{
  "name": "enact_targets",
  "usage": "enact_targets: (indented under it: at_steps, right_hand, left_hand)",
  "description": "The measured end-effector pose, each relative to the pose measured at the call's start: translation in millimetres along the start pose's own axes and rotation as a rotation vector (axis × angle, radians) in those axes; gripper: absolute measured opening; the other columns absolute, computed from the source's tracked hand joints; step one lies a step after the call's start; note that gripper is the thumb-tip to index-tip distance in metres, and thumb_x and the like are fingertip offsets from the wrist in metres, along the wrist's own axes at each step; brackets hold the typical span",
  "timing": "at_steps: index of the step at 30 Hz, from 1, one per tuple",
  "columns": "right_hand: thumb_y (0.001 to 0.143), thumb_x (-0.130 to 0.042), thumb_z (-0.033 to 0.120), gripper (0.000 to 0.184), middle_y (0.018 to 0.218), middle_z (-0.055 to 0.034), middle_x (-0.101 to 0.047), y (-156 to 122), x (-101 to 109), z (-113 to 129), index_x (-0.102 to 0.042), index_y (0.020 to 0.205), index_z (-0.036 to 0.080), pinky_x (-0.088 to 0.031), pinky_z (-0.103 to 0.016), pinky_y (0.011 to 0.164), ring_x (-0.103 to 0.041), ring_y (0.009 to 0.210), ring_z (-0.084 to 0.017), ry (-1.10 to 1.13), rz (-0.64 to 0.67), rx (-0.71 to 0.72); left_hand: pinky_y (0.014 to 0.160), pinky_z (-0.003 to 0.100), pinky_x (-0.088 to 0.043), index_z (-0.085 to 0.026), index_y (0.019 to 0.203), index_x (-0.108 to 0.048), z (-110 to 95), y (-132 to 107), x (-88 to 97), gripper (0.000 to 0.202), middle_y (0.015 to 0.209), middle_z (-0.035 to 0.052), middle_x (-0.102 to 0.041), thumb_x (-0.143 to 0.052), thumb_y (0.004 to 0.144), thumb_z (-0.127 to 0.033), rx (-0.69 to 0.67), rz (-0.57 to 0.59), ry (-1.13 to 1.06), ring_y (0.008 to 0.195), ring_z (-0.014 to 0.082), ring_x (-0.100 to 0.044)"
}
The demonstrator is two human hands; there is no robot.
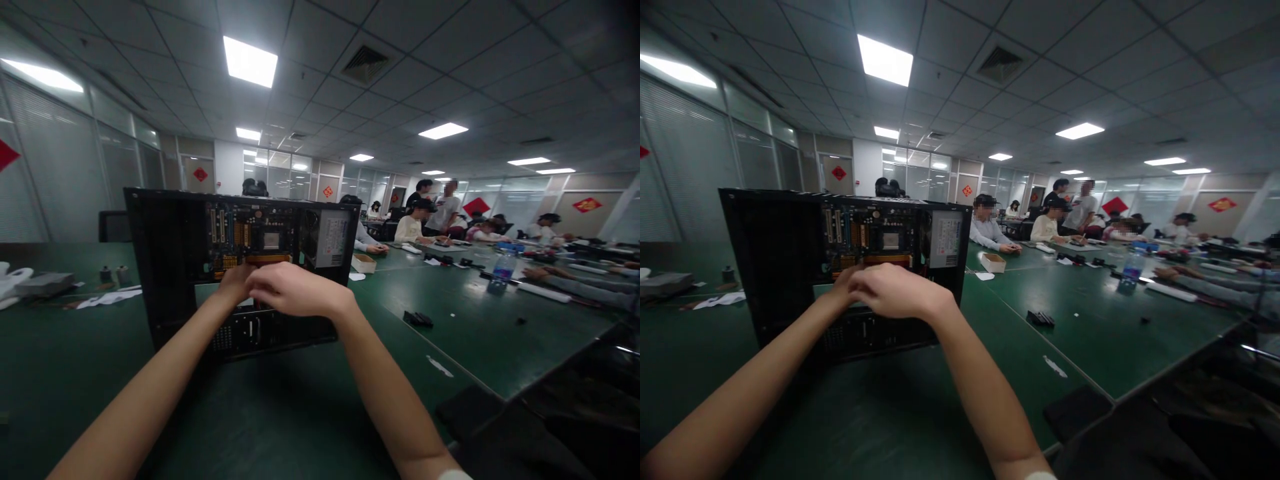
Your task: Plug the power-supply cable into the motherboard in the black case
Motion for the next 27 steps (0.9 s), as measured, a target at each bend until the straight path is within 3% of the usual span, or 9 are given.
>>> enact_targets:
  at_steps: [1,3,5,8,13,16,19,24,27]
  right_hand:
    - [0.1,-0.048,0.016,0.024,0.12,-0.0137,-0.068,6.6,-8.3,-25.6,-0.065,0.117,0.013,-0.049,-0.033,0.096,-0.066,0.109,-0.021,-0.118,-0.053,-0.159]
    - [0.098,-0.048,0.016,0.033,0.133,-0.0187,-0.062,12.0,-31.1,-68.7,-0.059,0.129,0.013,-0.051,-0.037,0.095,-0.066,0.114,-0.026,-0.229,-0.024,-0.379]
    - [0.1,-0.05,0.029,0.038,0.133,-0.021,-0.062,12.4,-51.1,-100.4,-0.056,0.134,0.012,-0.051,-0.038,0.096,-0.065,0.118,-0.029,-0.21,0.0,-0.528]
    - [0.101,-0.052,0.039,0.045,0.129,-0.0216,-0.066,13.6,-73.7,-127.0,-0.055,0.135,0.011,-0.05,-0.038,0.097,-0.064,0.12,-0.031,-0.055,-0.002,-0.635]
    - [0.09,-0.066,0.027,0.034,0.119,-0.0135,-0.073,20.2,-83.8,-145.8,-0.068,0.121,0.014,-0.052,-0.032,0.094,-0.068,0.113,-0.026,0.259,-0.198,-0.628]
    - [0.09,-0.059,0.017,0.031,0.105,-0.0085,-0.077,21.2,-83.0,-154.8,-0.07,0.118,0.014,-0.056,-0.027,0.082,-0.073,0.092,-0.019,0.341,-0.254,-0.649]
    - [0.085,-0.056,0.01,0.029,0.084,-0.0044,-0.076,19.4,-78.2,-160.1,-0.072,0.11,0.013,-0.057,-0.022,0.068,-0.071,0.07,-0.013,0.58,-0.363,-0.669]
    - [0.078,-0.051,0.008,0.027,0.066,0.002,-0.067,12.8,-60.0,-159.7,-0.072,0.093,0.015,-0.05,-0.018,0.056,-0.062,0.056,-0.009,0.956,-0.617,-0.654]
    - [0.075,-0.048,0.01,0.029,0.067,0.0022,-0.066,14.7,-55.2,-153.2,-0.069,0.095,0.017,-0.05,-0.019,0.057,-0.062,0.057,-0.01,1.208,-0.59,-0.545]
  left_hand:
    - [0.085,0.043,-0.055,-0.014,0.111,-0.077,1.1,-0.2,0.4,0.035,0.107,0.0199,-0.075,-0.049,0.095,-0.029,0.005,0.002,0.014,0.101,0.0358,-0.071]
    - [0.088,0.043,-0.054,-0.019,0.117,-0.075,1.7,-1.2,0.1,0.037,0.115,0.0174,-0.074,-0.046,0.097,-0.029,-0.009,0.021,0.038,0.107,0.0348,-0.07]
    - [0.089,0.042,-0.054,-0.024,0.12,-0.074,2.1,-2.7,-2.2,0.037,0.119,0.0146,-0.073,-0.045,0.097,-0.031,-0.03,0.042,0.046,0.11,0.0333,-0.069]
    - [0.091,0.041,-0.054,-0.026,0.127,-0.07,3.9,-5.8,-7.9,0.038,0.124,0.0136,-0.071,-0.047,0.098,-0.032,-0.059,0.028,0.037,0.112,0.0323,-0.069]
    - [0.094,0.042,-0.053,-0.029,0.138,-0.063,3.7,-9.9,-16.5,0.043,0.132,0.012,-0.068,-0.049,0.098,-0.033,-0.158,0.0,0.004,0.119,0.0329,-0.066]
    - [0.092,0.043,-0.054,-0.029,0.137,-0.064,4.5,-11.1,-13.3,0.042,0.128,0.0117,-0.07,-0.047,0.099,-0.038,-0.145,-0.005,-0.018,0.115,0.0339,-0.068]
    - [0.094,0.038,-0.052,-0.034,0.141,-0.059,2.1,-12.9,-5.6,0.043,0.133,0.0079,-0.069,-0.045,0.1,-0.036,-0.15,-0.032,-0.069,0.118,0.0301,-0.066]
    - [0.089,0.036,-0.053,-0.031,0.145,-0.053,1.6,-12.9,4.8,0.049,0.129,0.0069,-0.071,-0.049,0.097,-0.038,-0.135,-0.131,-0.1,0.114,0.0298,-0.068]
    - [0.088,0.037,-0.054,-0.026,0.141,-0.057,0.3,-14.3,13.7,0.047,0.129,0.0089,-0.07,-0.05,0.095,-0.036,-0.148,-0.233,-0.11,0.113,0.031,-0.068]
Point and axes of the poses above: each hand's wrist, its own y-axis towards the middle knuckle, its own x-axis out of the back of the hand, z = x × y, the point moved 6 cm from there along y, towards the middle knuckle
